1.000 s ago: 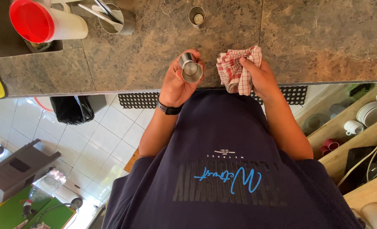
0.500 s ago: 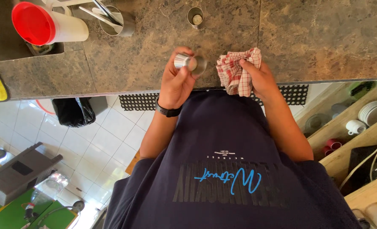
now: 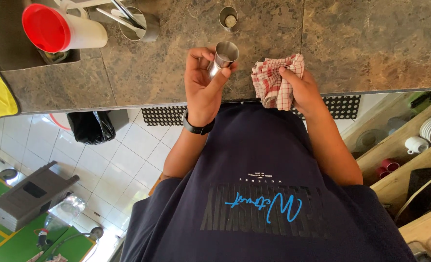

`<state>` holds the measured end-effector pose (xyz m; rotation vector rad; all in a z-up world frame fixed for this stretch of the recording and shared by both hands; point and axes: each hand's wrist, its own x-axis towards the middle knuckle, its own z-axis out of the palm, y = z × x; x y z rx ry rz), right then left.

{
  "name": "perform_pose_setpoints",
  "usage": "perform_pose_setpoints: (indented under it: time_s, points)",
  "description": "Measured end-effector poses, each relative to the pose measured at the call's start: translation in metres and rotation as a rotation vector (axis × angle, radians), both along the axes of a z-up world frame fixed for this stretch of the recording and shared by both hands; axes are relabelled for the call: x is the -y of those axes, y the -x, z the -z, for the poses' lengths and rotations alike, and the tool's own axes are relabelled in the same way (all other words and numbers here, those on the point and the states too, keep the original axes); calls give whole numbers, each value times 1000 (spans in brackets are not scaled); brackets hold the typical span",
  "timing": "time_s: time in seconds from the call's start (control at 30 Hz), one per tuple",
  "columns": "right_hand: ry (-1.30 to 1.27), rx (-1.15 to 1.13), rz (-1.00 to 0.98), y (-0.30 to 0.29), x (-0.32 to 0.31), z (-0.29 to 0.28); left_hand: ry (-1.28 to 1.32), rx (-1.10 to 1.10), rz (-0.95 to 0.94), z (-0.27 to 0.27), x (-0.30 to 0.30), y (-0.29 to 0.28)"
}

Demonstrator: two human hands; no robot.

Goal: Cleaning and wiping down various coffee-making tools like jiggers, shakers, and milk pitchers at a coffee shop counter.

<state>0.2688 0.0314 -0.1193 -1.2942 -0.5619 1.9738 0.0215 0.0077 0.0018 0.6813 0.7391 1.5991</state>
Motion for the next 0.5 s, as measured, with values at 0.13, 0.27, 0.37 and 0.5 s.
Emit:
perform_pose_setpoints:
  time_s: [0.13, 0.27, 0.37, 0.5]
  points:
    - [23, -48, -14, 5, -3, -11, 34, 135, 59, 0, 2, 0]
    - [72, -166, 111, 10, -8, -9, 119, 157, 67, 7, 2, 1]
    - [104, -405, 321, 31, -14, -55, 145, -66, 33, 1, 0, -2]
    - [-71, -575, 334, 42, -7, -83, 241, -533, 137, 42, 6, -2]
